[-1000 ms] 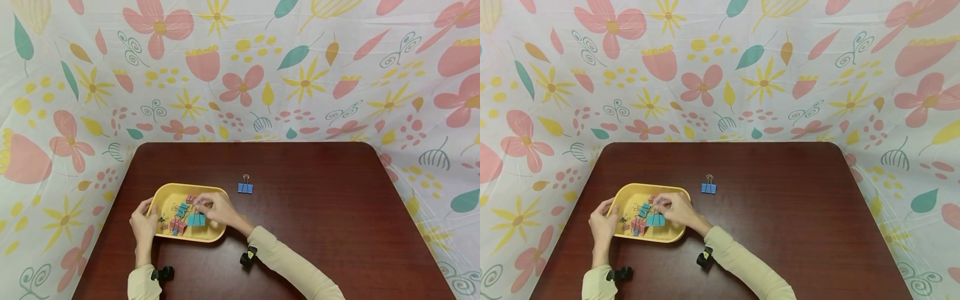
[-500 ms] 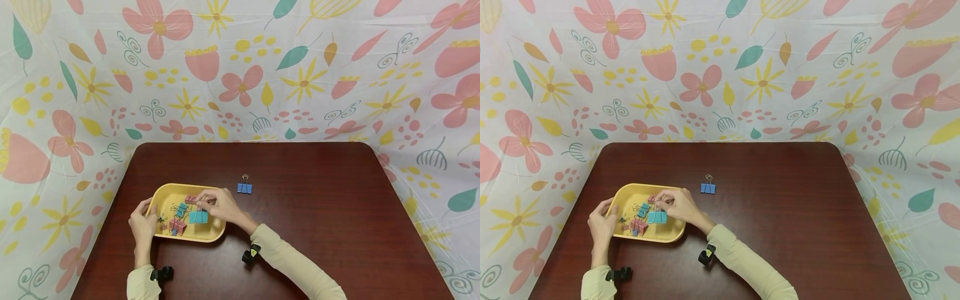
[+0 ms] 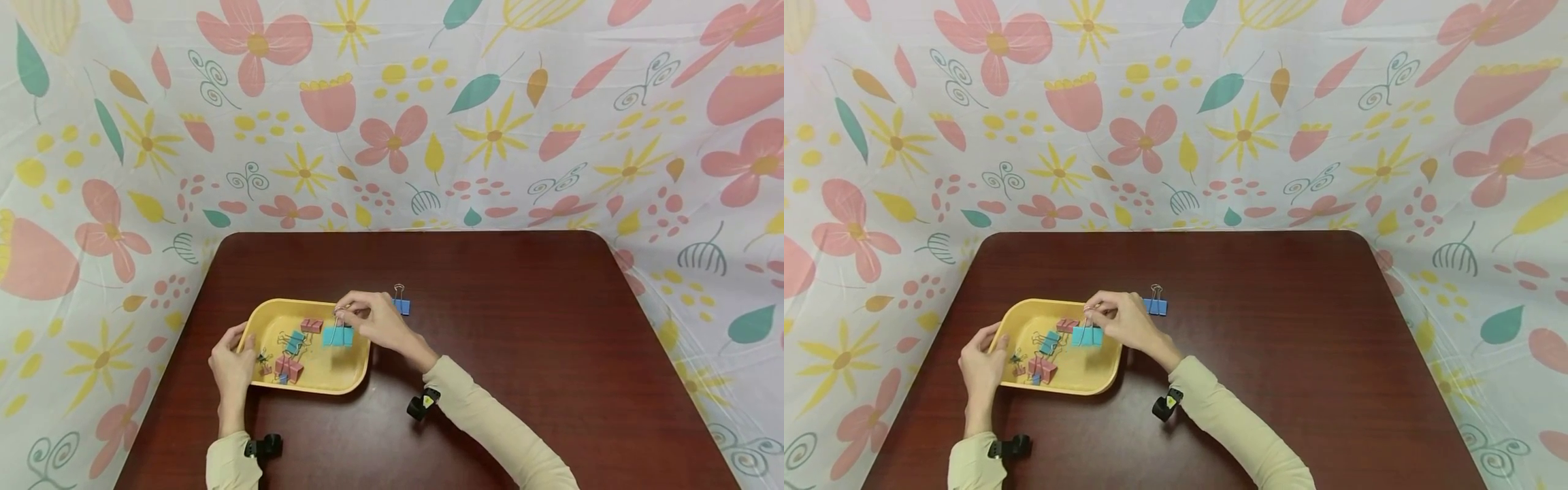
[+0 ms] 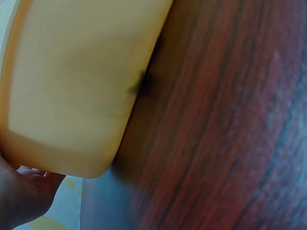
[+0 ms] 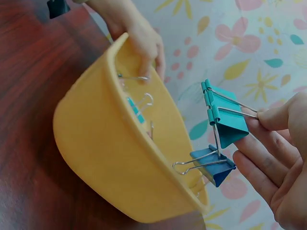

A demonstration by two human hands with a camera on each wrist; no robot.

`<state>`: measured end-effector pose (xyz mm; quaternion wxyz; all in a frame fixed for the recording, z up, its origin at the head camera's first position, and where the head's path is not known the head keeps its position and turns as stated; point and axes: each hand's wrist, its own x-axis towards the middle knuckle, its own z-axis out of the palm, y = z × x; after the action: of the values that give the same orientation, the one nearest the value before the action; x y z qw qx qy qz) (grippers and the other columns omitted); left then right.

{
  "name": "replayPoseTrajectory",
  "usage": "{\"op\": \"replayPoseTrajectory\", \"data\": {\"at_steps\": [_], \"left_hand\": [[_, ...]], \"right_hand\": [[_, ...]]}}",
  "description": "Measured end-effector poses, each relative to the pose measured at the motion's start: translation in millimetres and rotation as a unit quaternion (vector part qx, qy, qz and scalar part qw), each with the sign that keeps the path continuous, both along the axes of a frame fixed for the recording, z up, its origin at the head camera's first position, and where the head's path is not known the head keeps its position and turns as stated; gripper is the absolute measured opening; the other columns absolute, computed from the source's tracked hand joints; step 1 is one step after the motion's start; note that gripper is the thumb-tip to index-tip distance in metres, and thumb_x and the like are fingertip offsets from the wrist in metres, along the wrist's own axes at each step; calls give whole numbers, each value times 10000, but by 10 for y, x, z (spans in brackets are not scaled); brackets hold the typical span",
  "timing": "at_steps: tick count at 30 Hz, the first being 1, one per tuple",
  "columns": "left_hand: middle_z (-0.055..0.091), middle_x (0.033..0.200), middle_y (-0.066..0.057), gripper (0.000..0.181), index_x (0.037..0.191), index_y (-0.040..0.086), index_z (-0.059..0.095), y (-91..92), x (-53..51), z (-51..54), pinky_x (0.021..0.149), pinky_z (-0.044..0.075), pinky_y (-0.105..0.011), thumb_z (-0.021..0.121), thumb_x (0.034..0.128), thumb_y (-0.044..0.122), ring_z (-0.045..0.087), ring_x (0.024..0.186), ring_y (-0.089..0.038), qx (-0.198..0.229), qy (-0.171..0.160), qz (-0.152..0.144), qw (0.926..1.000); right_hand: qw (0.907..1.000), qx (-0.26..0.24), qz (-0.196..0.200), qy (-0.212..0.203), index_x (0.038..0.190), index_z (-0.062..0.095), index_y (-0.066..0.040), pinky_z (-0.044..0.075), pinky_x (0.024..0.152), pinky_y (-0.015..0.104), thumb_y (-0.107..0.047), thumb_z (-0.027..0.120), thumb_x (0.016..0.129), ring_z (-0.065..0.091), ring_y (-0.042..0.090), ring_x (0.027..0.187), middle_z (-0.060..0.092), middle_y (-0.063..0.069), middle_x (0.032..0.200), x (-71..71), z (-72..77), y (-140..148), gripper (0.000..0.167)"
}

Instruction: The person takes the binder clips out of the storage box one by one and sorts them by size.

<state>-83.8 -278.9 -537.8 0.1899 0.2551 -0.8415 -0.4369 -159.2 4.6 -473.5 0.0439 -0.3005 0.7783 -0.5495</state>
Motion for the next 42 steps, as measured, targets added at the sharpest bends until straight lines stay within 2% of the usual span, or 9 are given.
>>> {"op": "replayPoseTrajectory", "data": {"at_steps": [11,15,18,23,30,32,34,38,42], "left_hand": [[767,1113,-148,273,1220,114,736,-25,-7,-35,585,414,-72,667,956,98,518,697,114,-33,-25,-19,10000],[767,1106,-158,271,1215,104,738,-29,-12,-31,581,418,-76,669,954,94,623,738,-35,-38,27,-6,10000],[766,1110,-155,272,1219,108,736,-31,-20,-19,604,405,-69,664,957,99,676,858,-207,-11,7,20,10000],[762,1122,-159,276,1229,107,730,-21,-30,-22,669,383,-72,654,964,112,669,988,-305,15,-16,25,10000],[763,1117,-160,267,1218,103,734,-14,-15,-41,639,386,-53,660,962,105,678,970,-308,36,17,34,10000],[763,1122,-153,269,1223,108,732,-8,-13,-40,631,381,-45,656,966,109,679,973,-307,64,-14,13,10000],[762,1128,-151,271,1230,113,730,-2,-13,-37,627,377,-38,654,969,114,680,974,-311,91,-36,-10,10000],[758,1132,-164,269,1229,107,728,-1,-16,-30,628,369,-31,650,972,111,683,977,-328,115,-22,-29,9999],[759,1127,-167,267,1223,101,731,-5,-13,-36,649,361,-32,654,967,104,681,991,-326,67,1,16,10000]], "right_hand": [[9989,-325,-19,-340,1025,751,-74,552,656,260,-146,697,965,721,142,725,780,44,856,-68,43,157,108],[9971,-484,59,-592,1019,739,-36,575,672,303,-127,698,961,724,167,735,774,86,855,-72,32,161,115],[9913,-624,352,-1103,1021,723,1,603,710,349,-92,681,965,739,168,760,769,144,858,-53,-14,118,116],[9680,-757,767,-2268,1027,700,39,613,748,394,-45,648,973,731,159,758,756,186,866,39,-108,-27,113],[9154,-729,530,-3924,1044,689,17,606,696,367,-125,683,946,697,158,679,756,45,849,135,-230,-227,173],[9099,-719,475,-4059,1072,684,22,609,712,392,-131,684,943,697,160,683,756,38,861,138,-229,-237,200],[9130,-728,443,-3989,1119,670,58,608,749,435,-118,677,946,698,160,692,760,60,880,128,-212,-228,246],[9291,-735,347,-3607,1163,662,82,595,798,504,-111,674,956,716,156,715,771,122,914,79,-163,-168,283],[9393,-748,333,-3331,1137,688,41,607,768,451,-146,677,965,733,168,746,770,106,897,12,-113,-82,255]]}}
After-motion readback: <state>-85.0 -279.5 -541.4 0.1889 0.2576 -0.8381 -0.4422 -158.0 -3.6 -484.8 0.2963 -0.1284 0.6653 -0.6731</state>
